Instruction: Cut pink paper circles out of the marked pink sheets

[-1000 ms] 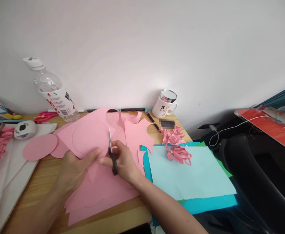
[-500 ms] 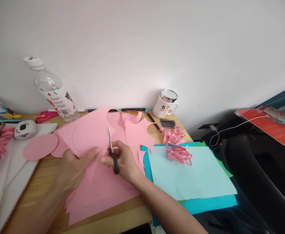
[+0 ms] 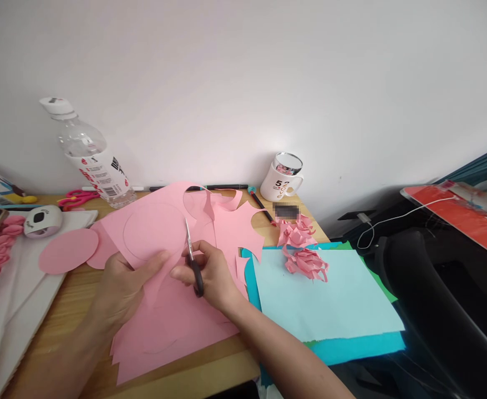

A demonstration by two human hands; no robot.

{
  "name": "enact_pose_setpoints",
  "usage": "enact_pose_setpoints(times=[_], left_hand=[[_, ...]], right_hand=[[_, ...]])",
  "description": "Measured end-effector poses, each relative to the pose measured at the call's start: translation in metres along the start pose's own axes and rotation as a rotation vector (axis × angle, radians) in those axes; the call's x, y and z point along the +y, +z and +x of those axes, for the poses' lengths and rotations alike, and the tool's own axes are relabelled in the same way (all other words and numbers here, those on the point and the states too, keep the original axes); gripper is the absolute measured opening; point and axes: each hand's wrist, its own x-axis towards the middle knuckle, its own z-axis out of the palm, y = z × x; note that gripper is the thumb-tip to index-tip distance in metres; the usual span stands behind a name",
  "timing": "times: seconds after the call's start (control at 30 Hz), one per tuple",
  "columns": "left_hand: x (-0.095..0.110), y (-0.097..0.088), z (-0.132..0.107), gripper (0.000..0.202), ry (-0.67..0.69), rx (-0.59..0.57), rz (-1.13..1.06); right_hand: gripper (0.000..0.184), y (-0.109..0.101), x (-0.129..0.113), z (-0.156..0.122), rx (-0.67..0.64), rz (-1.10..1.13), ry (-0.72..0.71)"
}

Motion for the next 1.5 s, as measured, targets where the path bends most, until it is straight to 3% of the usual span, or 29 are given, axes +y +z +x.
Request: enact_pose_setpoints(times=[0.6,0.83,1.5], left_hand=[[0.008,0.001,0.000,0.030,-0.055,0.037,0.008],[0.009,-0.003,0.000,0.034,-0.048,-0.104,0.075],[0.009,-0.008,0.001,0.030,-0.032,-0.149,0.026]], right_hand=[[0.040,0.001,0.000,0.001,0.028,0.009,0.030],[0.054,-0.009,-0.001,0.001,-0.033,0.071,-0.001],[0.044,-0.007,-0.002,0.002,0.009,-0.007,0.015]])
